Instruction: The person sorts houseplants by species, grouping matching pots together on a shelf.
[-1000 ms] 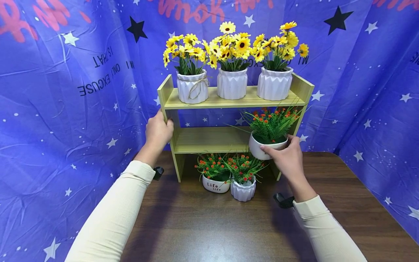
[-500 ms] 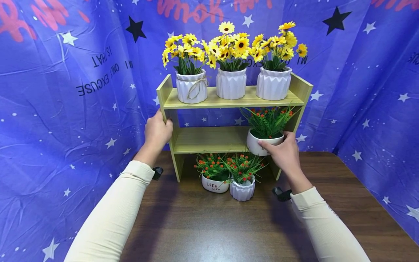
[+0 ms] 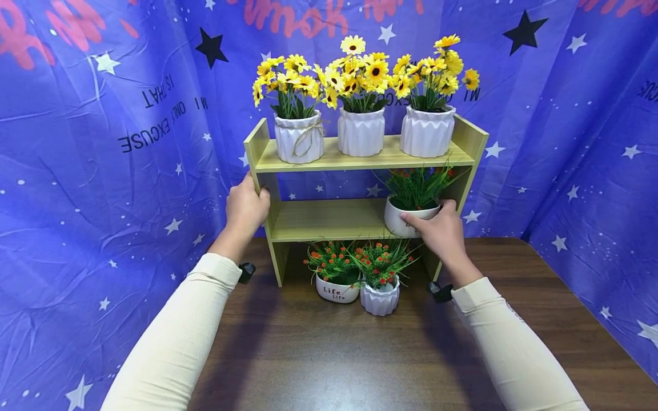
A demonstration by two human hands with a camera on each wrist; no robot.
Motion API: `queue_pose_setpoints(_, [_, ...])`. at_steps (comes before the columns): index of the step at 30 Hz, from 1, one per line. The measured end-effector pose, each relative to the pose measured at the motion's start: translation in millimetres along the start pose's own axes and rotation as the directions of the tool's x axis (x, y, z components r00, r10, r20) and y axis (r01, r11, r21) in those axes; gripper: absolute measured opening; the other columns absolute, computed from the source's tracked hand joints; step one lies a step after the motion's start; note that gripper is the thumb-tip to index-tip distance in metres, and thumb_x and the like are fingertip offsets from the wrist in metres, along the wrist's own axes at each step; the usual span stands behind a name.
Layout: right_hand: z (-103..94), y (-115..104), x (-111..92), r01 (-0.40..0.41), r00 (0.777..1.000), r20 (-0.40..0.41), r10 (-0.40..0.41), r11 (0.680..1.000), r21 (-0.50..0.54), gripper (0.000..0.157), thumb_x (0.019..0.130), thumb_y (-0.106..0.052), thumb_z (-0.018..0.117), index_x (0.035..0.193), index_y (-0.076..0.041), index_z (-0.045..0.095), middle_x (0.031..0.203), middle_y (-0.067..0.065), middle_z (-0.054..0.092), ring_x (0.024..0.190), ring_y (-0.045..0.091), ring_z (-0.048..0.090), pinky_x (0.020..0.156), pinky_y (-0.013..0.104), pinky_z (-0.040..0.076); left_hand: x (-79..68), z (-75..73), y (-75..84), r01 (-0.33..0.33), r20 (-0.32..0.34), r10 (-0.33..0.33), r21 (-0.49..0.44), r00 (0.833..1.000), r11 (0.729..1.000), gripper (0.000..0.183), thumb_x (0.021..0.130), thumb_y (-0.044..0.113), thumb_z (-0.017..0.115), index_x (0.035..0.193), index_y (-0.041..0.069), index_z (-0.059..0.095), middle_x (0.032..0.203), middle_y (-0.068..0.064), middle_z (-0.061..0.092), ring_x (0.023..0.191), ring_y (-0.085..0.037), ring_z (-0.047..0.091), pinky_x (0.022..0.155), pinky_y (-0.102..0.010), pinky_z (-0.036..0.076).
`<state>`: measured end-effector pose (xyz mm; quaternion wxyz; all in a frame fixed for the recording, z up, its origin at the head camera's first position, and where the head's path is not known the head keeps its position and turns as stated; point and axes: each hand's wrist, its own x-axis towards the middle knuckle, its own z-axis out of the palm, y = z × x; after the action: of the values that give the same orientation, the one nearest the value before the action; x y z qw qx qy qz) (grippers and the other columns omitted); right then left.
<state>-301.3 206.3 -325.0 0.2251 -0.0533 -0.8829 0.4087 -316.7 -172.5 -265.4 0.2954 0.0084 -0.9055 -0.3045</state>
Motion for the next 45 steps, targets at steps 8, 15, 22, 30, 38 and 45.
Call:
queue_pose_setpoints(8, [4.7,-1.0,11.2,-0.01,1.0,0.023,0.01,1.0,-0.005,0.1,0.075,-0.061,0.077,0.132,0.008,0.034,0.116,0.028,0.052,0.101,0.04,0.054,0.082,0.051,0.044,-0.1,-1.3,0.3,-0.002,-0.002,0.002,0.004,1.0,1.0,0.027,0.094,0.019,0.054,0.117,0.005,0.059,0.106,-0.028,0.067,0.097,-0.054,0.062,0.077,-0.062,0.046])
queue_pose_setpoints(15, [8.5,-0.9,18.7,-0.016,1.0,0.021,0.015,0.999,0.034,0.103,0.075,-0.057,0.079,0.138,0.008,0.03,0.123,0.031,0.051,0.11,0.043,0.053,0.089,0.053,0.043,-1.4,-2.1,1.6,0.002,0.003,-0.002,0.008,1.0,1.0,0.027,0.094,0.019,0.054,0.117,0.005,0.059,0.107,-0.029,0.067,0.098,-0.054,0.062,0.077,-0.063,0.046])
queue_pose_setpoints(22, [11.8,-1.9,23.1,-0.009,1.0,0.006,0.009,0.999,0.045,0.103,0.075,-0.058,0.079,0.137,0.007,0.03,0.122,0.029,0.051,0.109,0.041,0.054,0.089,0.052,0.043,-1.6,-2.2,2.3,-0.007,-0.003,0.007,-0.003,1.0,1.0,0.026,0.094,0.019,0.054,0.115,0.005,0.059,0.107,-0.027,0.068,0.097,-0.053,0.062,0.077,-0.062,0.046])
queue_pose_setpoints(30, [14.8,-4.1,27.3,-0.039,0.999,-0.008,0.039,0.999,0.01,0.102,0.074,-0.057,0.079,0.135,0.008,0.029,0.12,0.03,0.054,0.107,0.042,0.055,0.088,0.053,0.044,-2.0,-1.3,1.1,-0.007,-0.005,0.007,-0.005,1.0,1.0,0.027,0.093,0.018,0.055,0.116,0.004,0.06,0.105,-0.027,0.068,0.097,-0.052,0.062,0.078,-0.062,0.046])
queue_pose_setpoints(38, [2.9,-7.8,19.7,-0.044,0.998,0.051,0.043,0.999,0.026,0.104,0.081,-0.057,0.073,0.143,0.009,0.023,0.133,0.035,0.045,0.123,0.046,0.048,0.098,0.054,0.04,-2.0,-0.4,2.8,0.005,0.008,-0.005,-0.007,1.0,1.0,0.029,0.094,0.019,0.054,0.119,0.004,0.06,0.106,-0.027,0.068,0.097,-0.052,0.062,0.077,-0.062,0.047])
queue_pose_setpoints(45, [-11.5,-5.4,-15.9,0.052,0.998,-0.04,-0.044,0.974,0.221,0.08,0.088,-0.04,0.073,0.144,0.005,0.036,0.138,0.025,0.051,0.126,0.035,0.052,0.102,0.045,0.042,-1.7,-1.7,1.9,0.012,0.009,-0.012,-0.003,1.0,1.0,0.028,0.094,0.019,0.055,0.118,0.006,0.059,0.107,-0.027,0.068,0.098,-0.053,0.062,0.077,-0.062,0.047])
